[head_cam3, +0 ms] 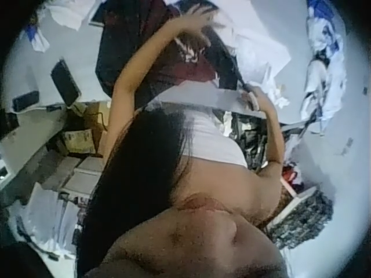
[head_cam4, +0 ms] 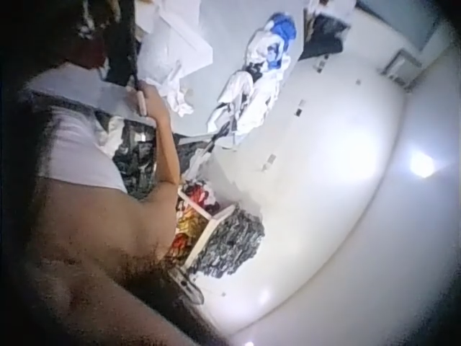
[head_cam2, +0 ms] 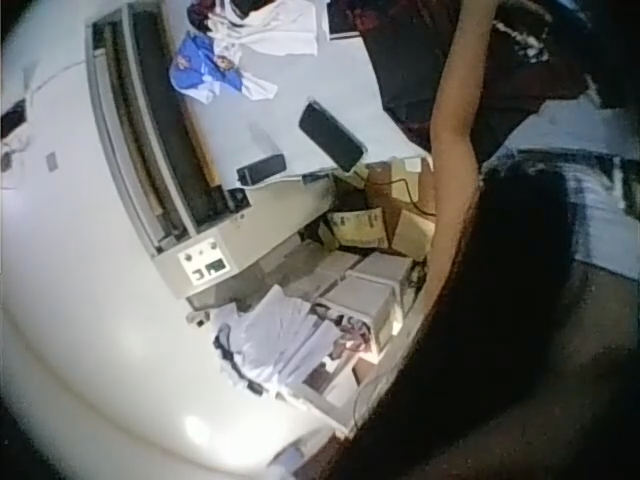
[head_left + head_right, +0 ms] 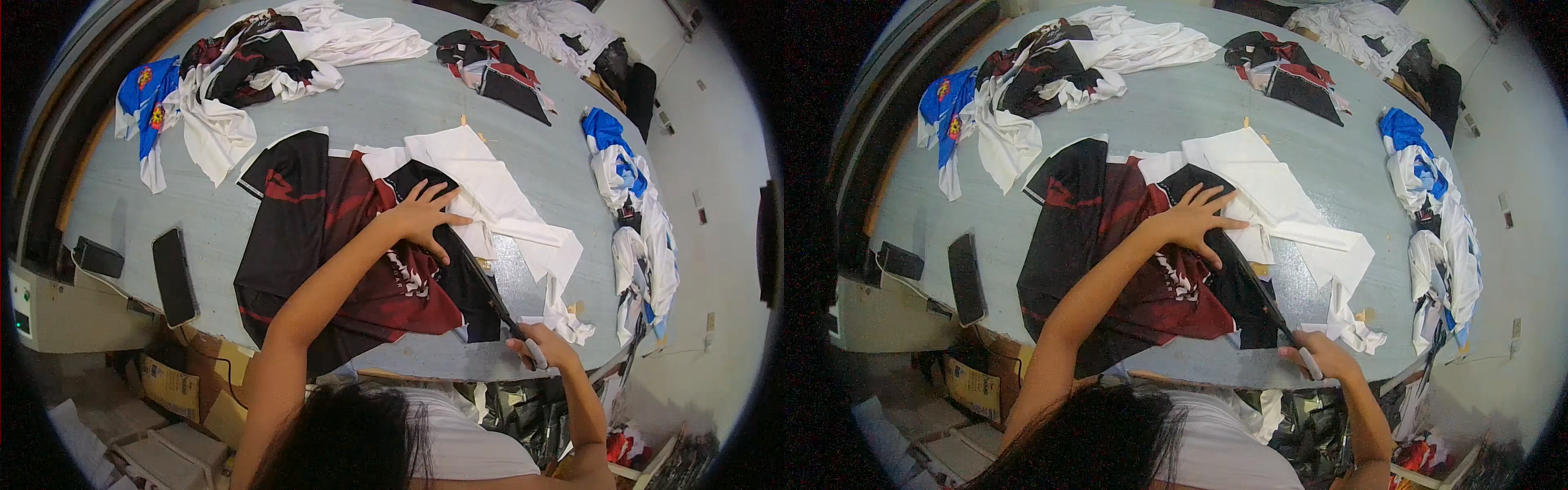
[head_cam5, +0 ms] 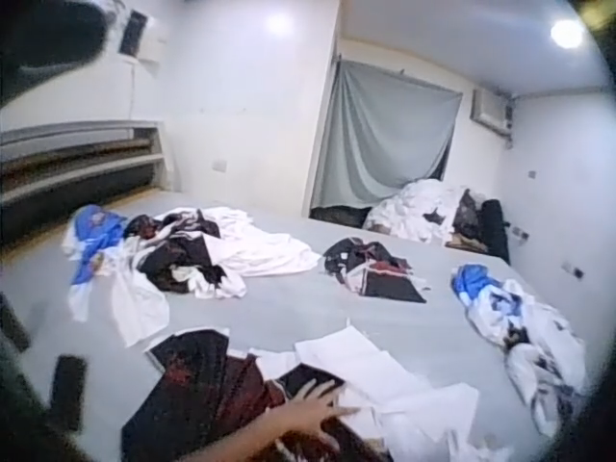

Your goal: Cutting out parts of a jersey garment from flat fabric on a table using large tailoring scissors.

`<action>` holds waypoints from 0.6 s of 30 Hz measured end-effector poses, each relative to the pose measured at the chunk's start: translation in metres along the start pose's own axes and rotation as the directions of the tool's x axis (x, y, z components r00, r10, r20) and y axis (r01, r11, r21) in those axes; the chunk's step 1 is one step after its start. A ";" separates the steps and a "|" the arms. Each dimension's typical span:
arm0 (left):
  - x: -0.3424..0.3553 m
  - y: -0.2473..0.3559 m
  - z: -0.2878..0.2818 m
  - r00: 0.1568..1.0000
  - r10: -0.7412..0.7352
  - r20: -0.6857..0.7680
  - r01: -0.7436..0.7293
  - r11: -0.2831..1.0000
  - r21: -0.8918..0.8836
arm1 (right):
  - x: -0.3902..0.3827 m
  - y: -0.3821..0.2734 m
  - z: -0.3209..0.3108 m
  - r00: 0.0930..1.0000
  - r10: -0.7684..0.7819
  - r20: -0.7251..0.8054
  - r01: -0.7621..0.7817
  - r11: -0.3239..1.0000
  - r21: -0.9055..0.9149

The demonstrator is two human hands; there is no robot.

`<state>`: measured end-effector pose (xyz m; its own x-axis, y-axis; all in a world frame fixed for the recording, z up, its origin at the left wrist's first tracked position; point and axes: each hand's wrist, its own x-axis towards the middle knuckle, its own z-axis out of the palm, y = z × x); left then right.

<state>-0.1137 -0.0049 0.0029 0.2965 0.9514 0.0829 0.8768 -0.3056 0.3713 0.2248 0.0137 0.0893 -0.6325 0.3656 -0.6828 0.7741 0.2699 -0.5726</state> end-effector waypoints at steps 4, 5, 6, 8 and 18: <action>-0.001 0.000 0.000 1.000 -0.008 0.008 0.008 1.000 -0.006 | -0.001 -0.005 0.002 1.000 -0.018 0.000 0.018 1.000 -0.016; -0.001 0.000 0.000 1.000 -0.008 0.007 0.008 1.000 -0.007 | -0.001 -0.003 0.003 1.000 -0.015 -0.005 0.015 1.000 -0.015; -0.001 0.000 0.000 1.000 -0.008 0.009 0.008 1.000 -0.009 | -0.001 -0.001 0.004 1.000 -0.011 -0.009 0.011 1.000 -0.014; -0.001 0.000 0.000 1.000 -0.006 0.011 0.007 1.000 -0.011 | -0.001 0.001 0.005 1.000 -0.010 -0.009 0.010 1.000 0.004; 0.000 -0.003 0.005 1.000 -0.008 -0.025 0.007 1.000 -0.028 | -0.003 -0.004 0.009 0.999 0.003 -0.042 -0.002 1.000 0.025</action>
<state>-0.1147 -0.0041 -0.0024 0.2802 0.9544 0.1027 0.8680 -0.2976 0.3976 0.2236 0.0033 0.0894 -0.6288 0.4034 -0.6648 0.7744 0.2471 -0.5825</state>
